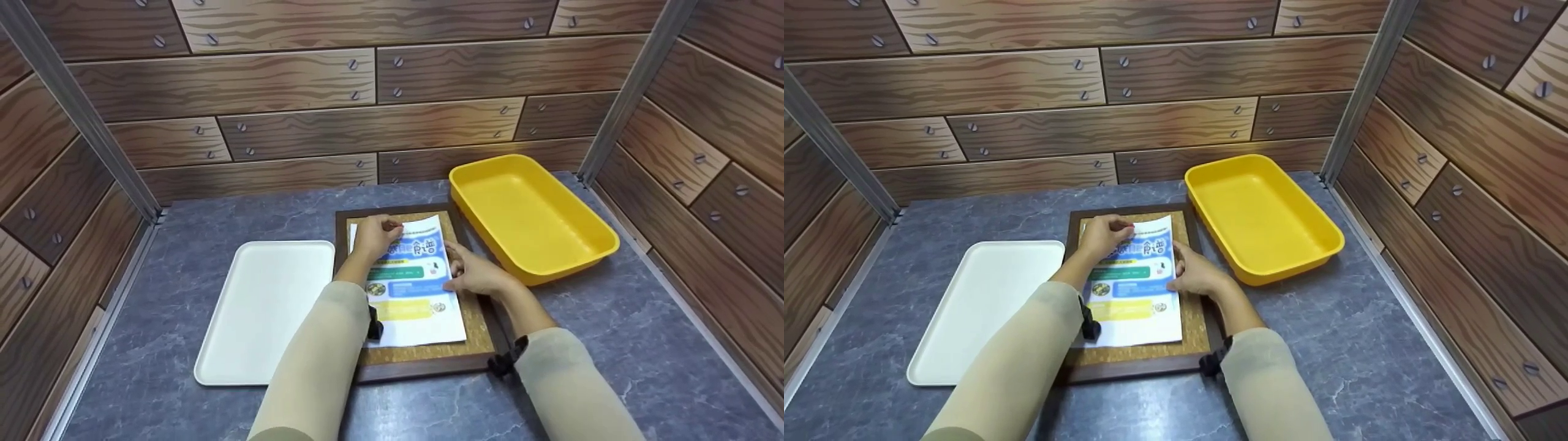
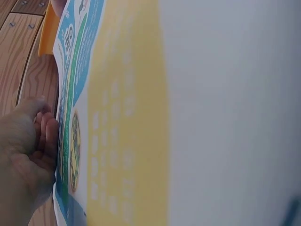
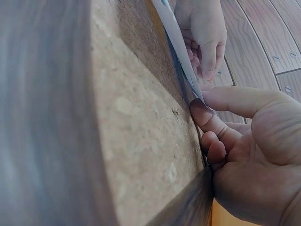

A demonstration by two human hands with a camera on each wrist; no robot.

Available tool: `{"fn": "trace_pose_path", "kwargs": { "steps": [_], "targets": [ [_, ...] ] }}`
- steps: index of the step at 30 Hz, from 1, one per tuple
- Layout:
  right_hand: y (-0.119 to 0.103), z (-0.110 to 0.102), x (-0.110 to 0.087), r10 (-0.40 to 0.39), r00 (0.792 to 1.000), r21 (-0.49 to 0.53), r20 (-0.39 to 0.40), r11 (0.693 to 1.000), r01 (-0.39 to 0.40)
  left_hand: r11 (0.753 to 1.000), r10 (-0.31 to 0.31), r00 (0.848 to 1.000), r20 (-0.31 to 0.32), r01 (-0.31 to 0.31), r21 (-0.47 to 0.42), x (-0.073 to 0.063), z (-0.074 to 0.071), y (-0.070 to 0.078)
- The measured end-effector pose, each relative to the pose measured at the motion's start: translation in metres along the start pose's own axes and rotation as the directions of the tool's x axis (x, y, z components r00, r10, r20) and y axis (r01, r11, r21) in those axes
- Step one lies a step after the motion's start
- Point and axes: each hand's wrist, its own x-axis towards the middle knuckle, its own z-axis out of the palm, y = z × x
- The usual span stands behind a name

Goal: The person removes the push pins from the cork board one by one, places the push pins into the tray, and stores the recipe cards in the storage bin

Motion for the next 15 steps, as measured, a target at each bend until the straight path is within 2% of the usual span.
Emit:
{"fn": "trace_pose_path", "kwargs": {
  "steps": [8,15],
  "targets": [
    [0.001,0.001,0.0,0.018,1.0,0.009,0.002,1.0,-0.018,0.996,0.079,0.996,0.029,-0.078,-0.039,-0.008,-0.003,-0.001],
    [0.001,0.0,0.0,-0.015,1.0,-0.002,-0.002,1.0,0.015,0.991,0.114,0.992,0.054,-0.11,-0.069,-0.015,-0.008,0.001]
  ]
}}
